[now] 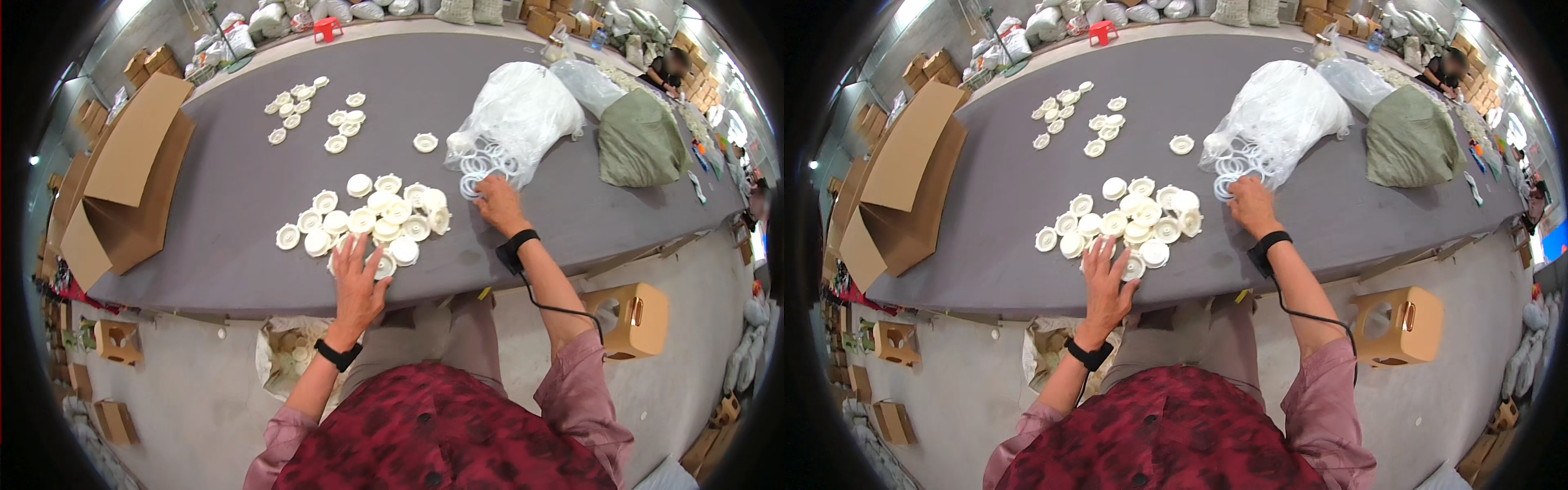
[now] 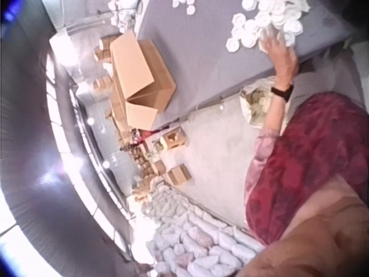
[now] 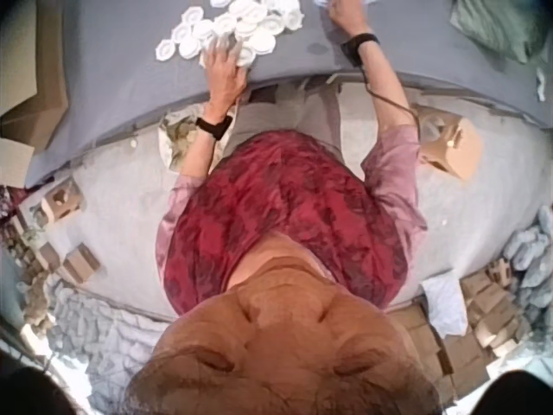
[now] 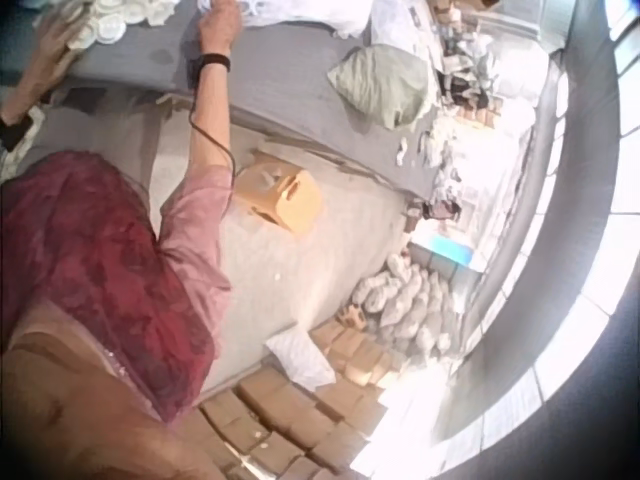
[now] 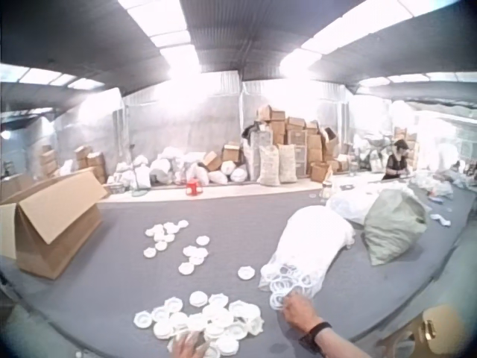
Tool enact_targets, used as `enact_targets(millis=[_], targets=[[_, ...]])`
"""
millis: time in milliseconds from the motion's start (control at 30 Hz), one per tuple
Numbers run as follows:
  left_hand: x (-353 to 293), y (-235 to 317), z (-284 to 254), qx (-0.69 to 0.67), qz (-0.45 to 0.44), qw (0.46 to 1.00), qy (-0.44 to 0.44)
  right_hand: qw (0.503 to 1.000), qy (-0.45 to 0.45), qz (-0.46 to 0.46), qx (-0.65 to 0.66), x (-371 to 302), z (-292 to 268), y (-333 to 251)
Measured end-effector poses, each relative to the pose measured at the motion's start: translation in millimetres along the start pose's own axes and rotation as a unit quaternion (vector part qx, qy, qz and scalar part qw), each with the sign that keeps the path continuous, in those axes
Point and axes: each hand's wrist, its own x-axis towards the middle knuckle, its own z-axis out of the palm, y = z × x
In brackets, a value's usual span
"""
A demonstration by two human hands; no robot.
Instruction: The recorder is assembling white plastic circular caps with white plastic rings at a manufacturing facility.
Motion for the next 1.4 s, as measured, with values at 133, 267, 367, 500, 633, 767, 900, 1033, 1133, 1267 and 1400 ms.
enact_targets(millis=[133,267,367,500,633,767,900,1033,1133,1267,1400], targets=[[-21.0,-3.3,1.3,0.042,-0.029,0.997,0.052,0.993,0.111,-0.020,0.041,16.3,-4.2,4.7],[-19.5,3.0,16.6,0.104,0.002,0.993,0.056,0.987,0.035,0.151,-0.051,59.9,10.5,65.0],[-27.7,3.3,17.7,0.092,-0.022,0.993,0.066,0.983,-0.082,0.157,0.052,81.9,2.4,72.9],[-24.7,1.9,19.5,0.086,0.003,0.994,0.069,0.974,-0.159,0.150,-0.058,89.8,0.7,55.4],[-28.6,-2.9,18.2,0.096,-0.019,0.992,0.079,0.963,-0.201,0.139,-0.111,75.9,-19.6,-1.9],[-20.2,-3.5,19.2,0.080,-0.006,0.992,0.094,0.987,-0.114,0.100,-0.052,64.4,-9.8,23.3],[-24.8,-4.8,18.2,0.080,-0.004,0.992,0.099,0.998,-0.042,0.040,-0.020,53.0,5.4,28.6],[-27.4,-4.1,16.7,0.067,-0.002,0.993,0.102,0.998,0.026,-0.043,0.032,46.6,-0.8,24.3],[-35.1,-8.0,16.0,0.066,-0.005,0.993,0.102,0.992,0.003,-0.071,0.106,49.7,-23.4,-37.8],[-34.3,-10.1,17.1,0.054,0.000,0.992,0.115,0.981,0.019,-0.137,0.133,55.8,-4.8,-93.2],[-35.8,-6.3,15.1,0.040,-0.003,0.994,0.104,0.970,-0.087,-0.172,0.145,47.8,3.2,-135.3]])
